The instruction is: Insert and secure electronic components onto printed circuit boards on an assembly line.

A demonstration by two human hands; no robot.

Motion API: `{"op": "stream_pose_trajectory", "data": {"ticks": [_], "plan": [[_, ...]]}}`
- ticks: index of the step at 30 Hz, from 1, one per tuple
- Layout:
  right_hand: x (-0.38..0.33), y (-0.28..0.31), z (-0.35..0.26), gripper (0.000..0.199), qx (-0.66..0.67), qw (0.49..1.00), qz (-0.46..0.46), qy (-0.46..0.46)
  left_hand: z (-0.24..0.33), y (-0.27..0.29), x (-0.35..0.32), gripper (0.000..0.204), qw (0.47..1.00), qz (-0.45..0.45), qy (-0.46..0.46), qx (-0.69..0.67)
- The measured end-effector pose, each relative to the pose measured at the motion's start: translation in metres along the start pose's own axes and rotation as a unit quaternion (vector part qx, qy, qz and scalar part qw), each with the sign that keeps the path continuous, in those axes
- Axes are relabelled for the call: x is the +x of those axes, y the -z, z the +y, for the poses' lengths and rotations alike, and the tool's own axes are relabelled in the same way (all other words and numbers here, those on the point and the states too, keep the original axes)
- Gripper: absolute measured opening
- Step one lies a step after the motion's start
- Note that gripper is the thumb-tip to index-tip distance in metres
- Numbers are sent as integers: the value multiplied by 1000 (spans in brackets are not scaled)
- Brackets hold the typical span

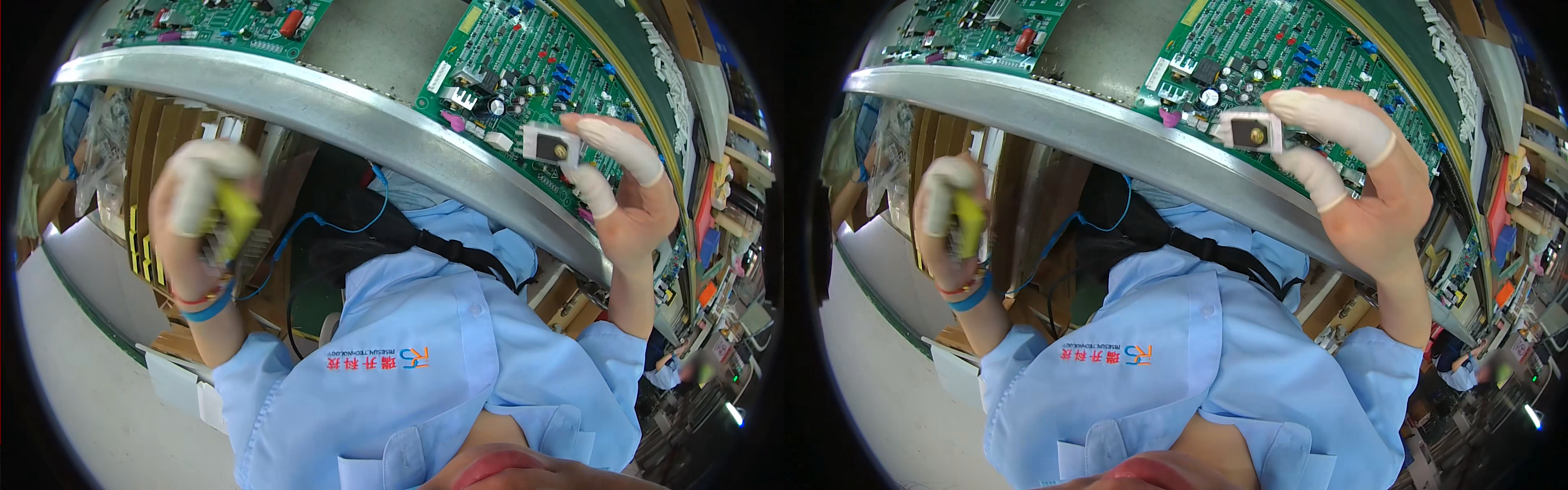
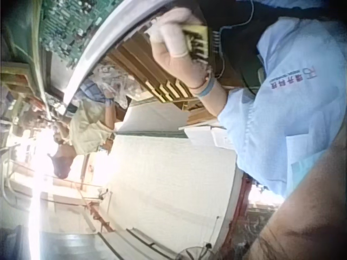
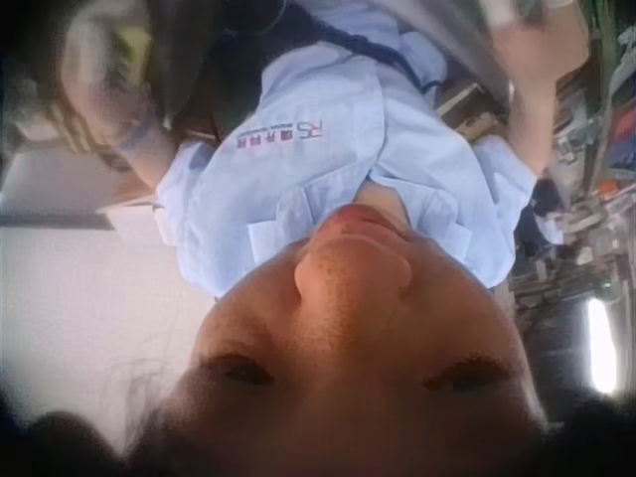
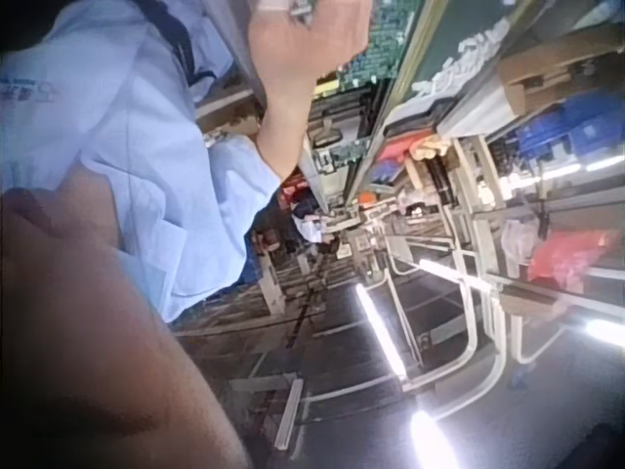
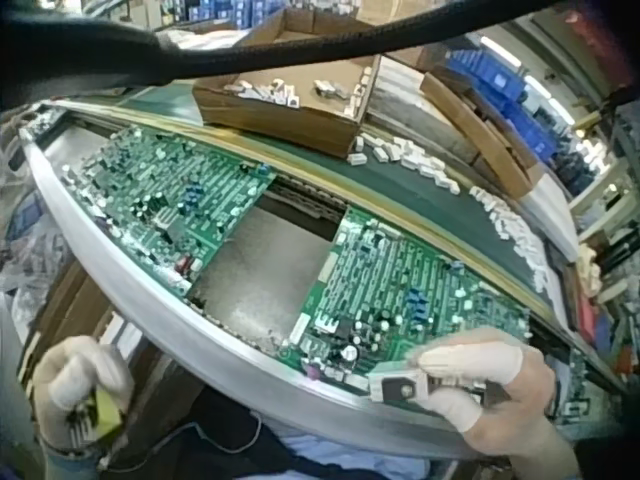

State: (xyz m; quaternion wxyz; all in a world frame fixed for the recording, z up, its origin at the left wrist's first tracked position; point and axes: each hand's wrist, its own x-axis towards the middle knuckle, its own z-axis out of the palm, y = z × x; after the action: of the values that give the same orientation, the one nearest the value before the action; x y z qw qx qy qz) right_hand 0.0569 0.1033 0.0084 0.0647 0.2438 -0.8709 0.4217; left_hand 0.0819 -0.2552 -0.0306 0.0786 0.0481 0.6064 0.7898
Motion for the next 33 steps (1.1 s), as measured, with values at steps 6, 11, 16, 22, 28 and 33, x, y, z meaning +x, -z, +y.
{"op": "stream_pose_trajectory", "data": {"ticks": [6, 11, 16, 22, 28, 33], "plan": [[-7, -5, -20, 34, 74, 996, -27, 48, -16, -91, 26, 25, 973, -160, -10, 166], [-20, -11, -19, 35, 224, 974, -9, -23, -13, -105, 32, 36, 895, -172, -230, 341], [-32, -12, -19, 36, 325, 941, -16, -95, -15, -108, 27, 38, 794, -141, -378, 455], [-38, -10, -16, 33, 270, 961, -15, -61, -14, -110, 26, 41, 754, -168, -409, 487], [-41, -11, -15, 30, 256, 965, -3, -63, -13, -111, 26, 42, 733, -187, -435, 489], [-42, -10, -13, 28, 236, 970, -8, -59, -11, -110, 26, 39, 735, -211, -422, 487]]}}
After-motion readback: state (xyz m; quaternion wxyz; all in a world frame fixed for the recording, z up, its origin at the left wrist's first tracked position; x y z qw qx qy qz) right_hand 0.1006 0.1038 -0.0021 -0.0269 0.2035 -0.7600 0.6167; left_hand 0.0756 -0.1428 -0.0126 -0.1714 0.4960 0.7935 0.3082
